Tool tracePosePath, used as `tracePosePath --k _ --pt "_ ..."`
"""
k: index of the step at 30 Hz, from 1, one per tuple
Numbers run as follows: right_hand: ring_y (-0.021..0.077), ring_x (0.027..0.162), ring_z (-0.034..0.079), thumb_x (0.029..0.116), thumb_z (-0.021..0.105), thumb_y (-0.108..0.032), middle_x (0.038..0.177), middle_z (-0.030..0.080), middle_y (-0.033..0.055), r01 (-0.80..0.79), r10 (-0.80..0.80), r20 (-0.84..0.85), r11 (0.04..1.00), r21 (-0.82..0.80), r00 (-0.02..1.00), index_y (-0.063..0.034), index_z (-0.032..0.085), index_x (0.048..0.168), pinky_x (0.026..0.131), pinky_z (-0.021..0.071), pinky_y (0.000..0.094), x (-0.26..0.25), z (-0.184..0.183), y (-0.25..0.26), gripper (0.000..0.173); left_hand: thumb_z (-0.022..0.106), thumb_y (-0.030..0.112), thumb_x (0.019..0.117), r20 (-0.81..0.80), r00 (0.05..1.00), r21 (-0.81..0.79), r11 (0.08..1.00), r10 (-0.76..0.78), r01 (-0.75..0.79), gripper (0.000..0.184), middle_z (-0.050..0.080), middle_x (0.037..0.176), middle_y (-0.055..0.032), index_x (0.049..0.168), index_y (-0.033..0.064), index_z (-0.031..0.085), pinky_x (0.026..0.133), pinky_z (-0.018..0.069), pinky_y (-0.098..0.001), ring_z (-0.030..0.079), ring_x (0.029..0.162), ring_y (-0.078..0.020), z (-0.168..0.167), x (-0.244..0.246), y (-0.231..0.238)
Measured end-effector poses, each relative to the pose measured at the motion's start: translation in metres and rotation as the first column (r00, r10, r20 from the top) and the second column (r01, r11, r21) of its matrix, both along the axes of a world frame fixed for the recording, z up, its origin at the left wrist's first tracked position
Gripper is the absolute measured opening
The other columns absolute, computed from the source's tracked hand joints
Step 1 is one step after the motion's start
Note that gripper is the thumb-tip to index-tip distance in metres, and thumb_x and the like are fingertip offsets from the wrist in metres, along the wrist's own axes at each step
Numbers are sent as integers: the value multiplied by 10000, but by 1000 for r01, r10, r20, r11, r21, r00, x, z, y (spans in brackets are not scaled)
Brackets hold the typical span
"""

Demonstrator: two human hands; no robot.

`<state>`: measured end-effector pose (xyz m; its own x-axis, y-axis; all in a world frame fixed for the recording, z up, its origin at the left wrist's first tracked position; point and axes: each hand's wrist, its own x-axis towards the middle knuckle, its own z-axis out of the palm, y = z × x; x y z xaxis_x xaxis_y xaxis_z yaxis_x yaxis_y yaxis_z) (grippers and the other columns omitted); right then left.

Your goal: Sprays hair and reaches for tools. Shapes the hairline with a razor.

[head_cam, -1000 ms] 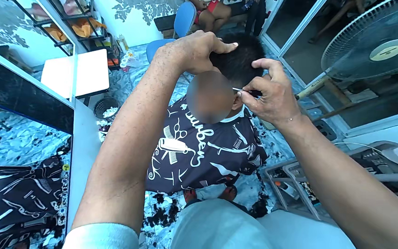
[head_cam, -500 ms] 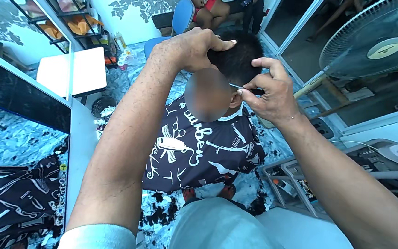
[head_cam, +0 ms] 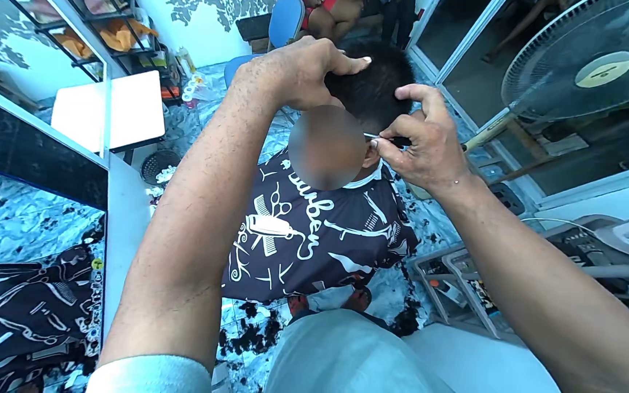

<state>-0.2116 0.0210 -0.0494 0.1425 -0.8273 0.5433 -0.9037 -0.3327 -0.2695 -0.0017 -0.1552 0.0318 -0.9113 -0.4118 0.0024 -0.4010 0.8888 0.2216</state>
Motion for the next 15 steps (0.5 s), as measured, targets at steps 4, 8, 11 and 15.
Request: tracePosePath --k 4,8,11,15 --pt "238 927 632 958 680 -252 1461 454 256 3 -3 -30 1000 6 1000 -44 706 889 795 554 359 0 0 0 221 728 545 863 0 1000 -2 1000 -4 4 799 449 1606 -22 1577 346 428 1188 365 -497 438 1467 -225 0 0 0" --pt "237 878 659 968 670 -232 1501 421 259 -22 23 -63 1000 6 998 -36 688 868 748 576 371 0 -3 3 221 723 546 874 17 1000 -10 1000 -1 1 802 432 1617 -31 1585 343 412 1181 366 -511 432 1470 -241 2 0 1" --pt "217 984 646 948 707 -244 1446 502 243 -24 28 56 998 -64 998 -44 720 871 846 555 322 -2 -6 3 214 727 537 874 -4 1000 -13 1000 -9 9 791 439 1612 -45 1578 332 430 1185 367 -494 439 1467 -234 0 0 1" --pt "203 968 644 947 705 -235 1438 509 239 -17 21 61 998 -58 998 -46 724 880 836 553 313 -3 -5 3 201 731 536 869 -6 1000 -13 1000 -8 8 800 439 1611 -54 1579 328 428 1178 373 -509 444 1463 -247 0 0 1"
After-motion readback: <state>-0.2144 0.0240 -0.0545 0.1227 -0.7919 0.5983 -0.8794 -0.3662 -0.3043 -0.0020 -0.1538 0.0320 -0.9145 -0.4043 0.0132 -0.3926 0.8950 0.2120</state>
